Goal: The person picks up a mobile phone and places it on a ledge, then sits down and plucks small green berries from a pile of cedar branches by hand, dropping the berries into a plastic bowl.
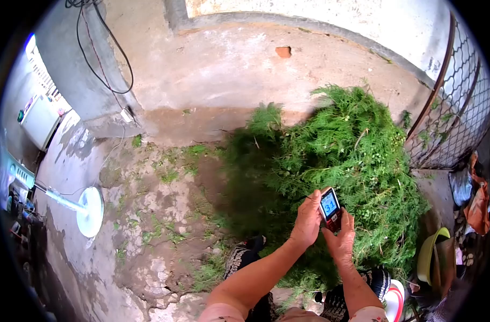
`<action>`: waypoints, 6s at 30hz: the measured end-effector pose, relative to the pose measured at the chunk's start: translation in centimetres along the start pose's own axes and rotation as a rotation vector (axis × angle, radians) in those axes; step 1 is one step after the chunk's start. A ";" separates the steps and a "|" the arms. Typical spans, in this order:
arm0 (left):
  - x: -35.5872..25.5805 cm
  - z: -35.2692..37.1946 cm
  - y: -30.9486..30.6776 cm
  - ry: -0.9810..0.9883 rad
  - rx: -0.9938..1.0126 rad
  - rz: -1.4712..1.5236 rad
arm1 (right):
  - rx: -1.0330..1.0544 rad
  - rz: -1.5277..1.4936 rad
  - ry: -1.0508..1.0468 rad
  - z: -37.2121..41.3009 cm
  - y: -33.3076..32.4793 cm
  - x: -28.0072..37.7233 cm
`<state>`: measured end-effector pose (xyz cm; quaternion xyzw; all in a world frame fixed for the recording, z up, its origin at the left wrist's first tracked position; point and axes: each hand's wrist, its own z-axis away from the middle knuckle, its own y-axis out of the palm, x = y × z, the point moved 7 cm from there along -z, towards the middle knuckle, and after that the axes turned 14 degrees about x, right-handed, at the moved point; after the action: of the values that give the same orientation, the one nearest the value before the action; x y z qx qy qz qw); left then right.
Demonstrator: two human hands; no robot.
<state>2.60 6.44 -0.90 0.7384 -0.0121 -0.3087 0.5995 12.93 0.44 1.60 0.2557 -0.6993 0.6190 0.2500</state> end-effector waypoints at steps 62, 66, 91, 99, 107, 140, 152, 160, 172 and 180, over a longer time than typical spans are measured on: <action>-7.8 -6.5 -4.6 -0.218 -0.219 -0.117 | -0.214 0.584 -0.429 -55.2 -4.4 25.0; -7.6 -6.5 -4.9 -0.227 -0.208 -0.114 | -0.086 0.391 -0.363 -55.8 -4.9 24.5; -8.2 -6.2 -6.9 -0.102 -0.297 -0.154 | -0.630 0.003 -0.150 -57.3 -5.2 20.4; -8.9 -6.6 -6.0 -0.189 -0.271 -0.079 | -0.383 -0.467 -0.452 -60.4 -2.7 20.0; -8.9 -6.2 -5.9 -0.163 -0.257 -0.107 | -0.222 -0.335 -0.540 -58.6 -1.6 21.3; -7.8 -6.0 -4.9 -0.170 -0.267 -0.016 | 0.066 -0.457 -0.386 -54.4 -0.1 22.2; -8.1 -4.6 -5.4 0.006 -0.387 0.191 | 0.269 -0.267 -0.327 -33.1 7.3 8.8; -11.1 -4.0 -6.9 0.162 -0.249 0.241 | 0.317 -0.164 0.216 -2.9 7.8 -11.6; -13.3 -1.4 -9.4 0.211 -0.315 0.155 | 0.624 -0.192 0.499 25.5 16.7 -17.1; -13.4 4.0 -12.5 0.256 -0.563 -0.041 | 0.660 -0.157 0.408 28.2 15.8 -18.1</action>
<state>-14.52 11.62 -6.49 0.5764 0.1641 -0.2164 0.7708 14.92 -25.10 -25.17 0.2467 -0.3770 0.8276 0.3348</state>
